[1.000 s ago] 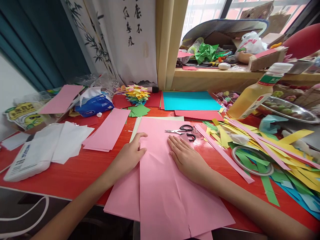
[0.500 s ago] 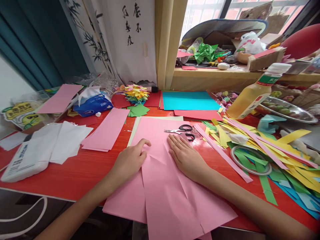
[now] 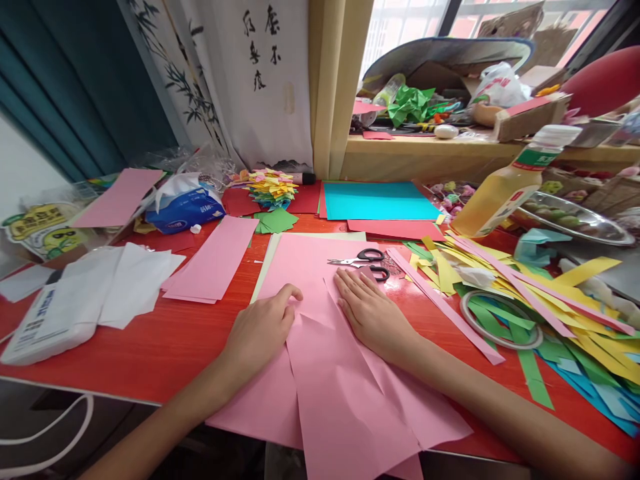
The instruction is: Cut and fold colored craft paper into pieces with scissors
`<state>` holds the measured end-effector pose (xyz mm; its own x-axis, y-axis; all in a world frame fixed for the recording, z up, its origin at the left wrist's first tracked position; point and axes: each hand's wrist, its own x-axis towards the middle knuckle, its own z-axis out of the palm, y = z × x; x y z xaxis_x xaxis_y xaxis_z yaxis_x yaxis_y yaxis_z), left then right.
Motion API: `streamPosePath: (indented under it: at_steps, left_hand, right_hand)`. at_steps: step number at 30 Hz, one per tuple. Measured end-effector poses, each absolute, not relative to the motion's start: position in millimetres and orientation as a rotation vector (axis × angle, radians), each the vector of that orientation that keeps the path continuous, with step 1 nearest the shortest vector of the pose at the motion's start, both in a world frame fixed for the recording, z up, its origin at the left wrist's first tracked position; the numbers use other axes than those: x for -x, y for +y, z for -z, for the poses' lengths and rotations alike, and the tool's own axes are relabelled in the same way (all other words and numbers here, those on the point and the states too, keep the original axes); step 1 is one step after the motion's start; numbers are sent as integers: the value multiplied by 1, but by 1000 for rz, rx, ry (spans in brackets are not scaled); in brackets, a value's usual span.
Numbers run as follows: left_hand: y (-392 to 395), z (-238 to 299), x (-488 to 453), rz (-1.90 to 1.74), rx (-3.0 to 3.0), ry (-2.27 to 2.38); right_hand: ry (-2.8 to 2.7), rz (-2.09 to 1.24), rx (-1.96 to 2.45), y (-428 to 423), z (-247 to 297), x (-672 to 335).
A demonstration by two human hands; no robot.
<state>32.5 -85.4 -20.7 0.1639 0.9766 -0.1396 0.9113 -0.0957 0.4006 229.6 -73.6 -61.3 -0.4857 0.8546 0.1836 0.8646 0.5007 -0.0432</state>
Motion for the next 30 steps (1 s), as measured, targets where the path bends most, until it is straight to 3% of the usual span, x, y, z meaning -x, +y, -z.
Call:
streamPosePath:
  at_steps: [17, 30]
  left_hand:
    - [-92, 21, -24, -433, -1851, 1729]
    - [-98, 21, -26, -259, -1933, 1714]
  right_hand:
    - [-2500, -82, 1440, -75, 56, -231]
    - [-2600, -30, 1441, -80, 58, -226]
